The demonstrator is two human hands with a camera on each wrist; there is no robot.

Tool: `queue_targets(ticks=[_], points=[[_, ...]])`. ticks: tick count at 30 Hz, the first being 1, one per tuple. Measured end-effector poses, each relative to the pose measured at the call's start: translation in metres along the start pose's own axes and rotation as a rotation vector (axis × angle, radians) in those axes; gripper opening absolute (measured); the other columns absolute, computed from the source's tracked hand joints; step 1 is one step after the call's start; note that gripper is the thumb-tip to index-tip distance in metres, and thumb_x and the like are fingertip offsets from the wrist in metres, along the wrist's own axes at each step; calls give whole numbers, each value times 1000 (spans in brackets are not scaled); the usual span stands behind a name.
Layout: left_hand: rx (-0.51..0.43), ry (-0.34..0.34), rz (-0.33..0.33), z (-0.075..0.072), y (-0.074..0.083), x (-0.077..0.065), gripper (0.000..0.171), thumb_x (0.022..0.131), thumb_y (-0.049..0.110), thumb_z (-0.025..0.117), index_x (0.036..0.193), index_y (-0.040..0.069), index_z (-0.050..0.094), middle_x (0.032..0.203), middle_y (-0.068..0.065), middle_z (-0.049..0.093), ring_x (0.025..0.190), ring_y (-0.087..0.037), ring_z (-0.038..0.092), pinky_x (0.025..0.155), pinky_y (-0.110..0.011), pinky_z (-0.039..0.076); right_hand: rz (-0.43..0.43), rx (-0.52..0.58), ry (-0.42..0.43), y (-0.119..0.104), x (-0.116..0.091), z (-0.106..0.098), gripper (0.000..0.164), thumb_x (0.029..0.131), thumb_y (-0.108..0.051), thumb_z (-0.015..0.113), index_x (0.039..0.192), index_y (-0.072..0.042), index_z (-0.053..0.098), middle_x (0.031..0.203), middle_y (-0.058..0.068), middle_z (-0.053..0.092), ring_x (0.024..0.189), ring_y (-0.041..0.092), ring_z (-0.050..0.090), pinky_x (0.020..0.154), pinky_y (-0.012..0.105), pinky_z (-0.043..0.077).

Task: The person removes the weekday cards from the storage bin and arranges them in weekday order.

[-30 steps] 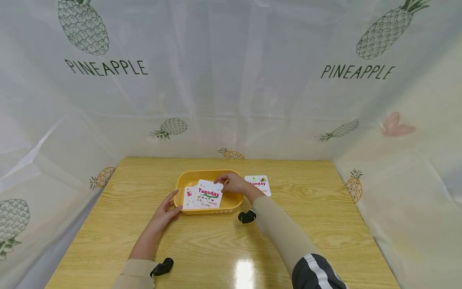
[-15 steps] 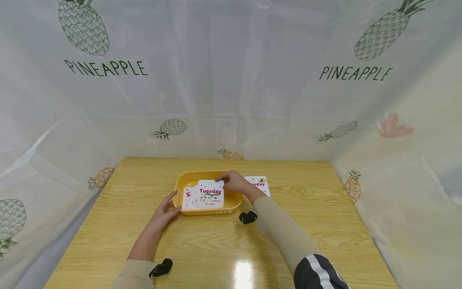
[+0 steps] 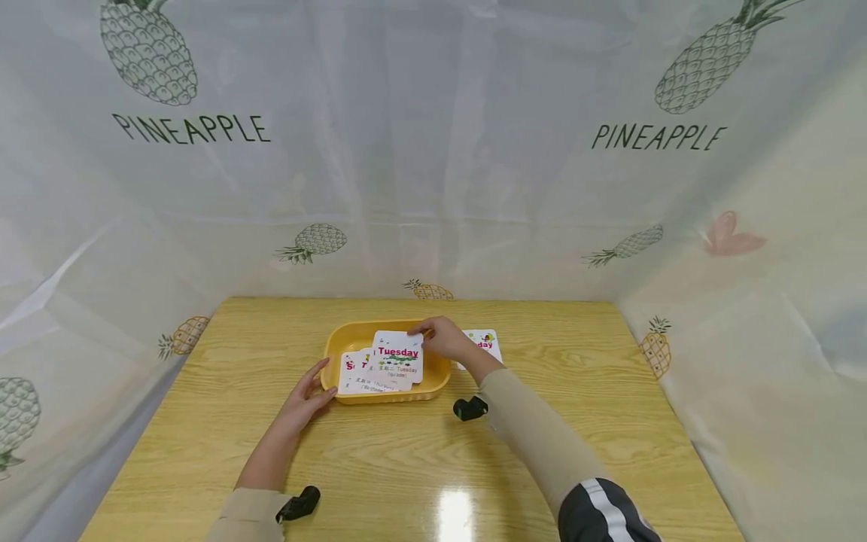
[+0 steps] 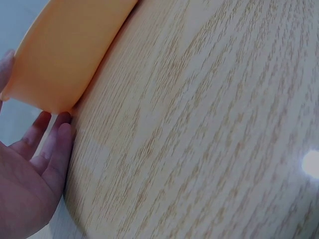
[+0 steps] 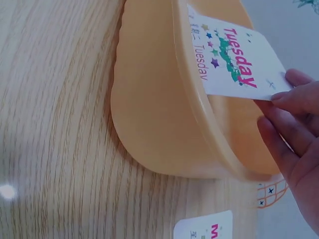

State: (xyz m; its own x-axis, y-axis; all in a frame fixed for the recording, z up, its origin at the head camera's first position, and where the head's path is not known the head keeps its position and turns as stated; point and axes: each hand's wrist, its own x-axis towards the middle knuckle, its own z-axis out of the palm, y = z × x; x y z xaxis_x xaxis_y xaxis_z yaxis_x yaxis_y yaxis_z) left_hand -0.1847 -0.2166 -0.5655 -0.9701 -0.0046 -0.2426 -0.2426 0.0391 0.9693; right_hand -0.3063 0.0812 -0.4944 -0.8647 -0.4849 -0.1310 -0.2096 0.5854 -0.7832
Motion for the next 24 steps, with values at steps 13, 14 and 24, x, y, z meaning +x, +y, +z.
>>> queue_targets(ticks=[13, 14, 24], points=[[8, -8, 21, -1, -2, 1, 69, 95, 9, 63, 154, 18, 29, 141, -26, 40, 96, -10, 57, 80, -32, 47, 27, 104, 59, 8, -13, -21, 34, 93, 4, 58, 121, -12, 69, 127, 10, 58, 103, 24, 60, 83, 38, 52], [8, -10, 12, -1, -1, 1, 69, 95, 9, 63, 155, 19, 28, 142, -25, 40, 96, -10, 57, 81, -32, 47, 31, 129, 61, 8, -14, -22, 35, 93, 4, 57, 122, -11, 69, 127, 11, 57, 101, 24, 61, 82, 38, 53], [11, -3, -18, -1, 0, 1, 69, 96, 10, 63, 155, 21, 28, 145, -23, 39, 98, -9, 56, 83, -31, 47, 38, 254, 103, 16, -30, -40, 36, 94, 6, 54, 126, -6, 65, 127, 16, 55, 85, 22, 67, 75, 40, 55]])
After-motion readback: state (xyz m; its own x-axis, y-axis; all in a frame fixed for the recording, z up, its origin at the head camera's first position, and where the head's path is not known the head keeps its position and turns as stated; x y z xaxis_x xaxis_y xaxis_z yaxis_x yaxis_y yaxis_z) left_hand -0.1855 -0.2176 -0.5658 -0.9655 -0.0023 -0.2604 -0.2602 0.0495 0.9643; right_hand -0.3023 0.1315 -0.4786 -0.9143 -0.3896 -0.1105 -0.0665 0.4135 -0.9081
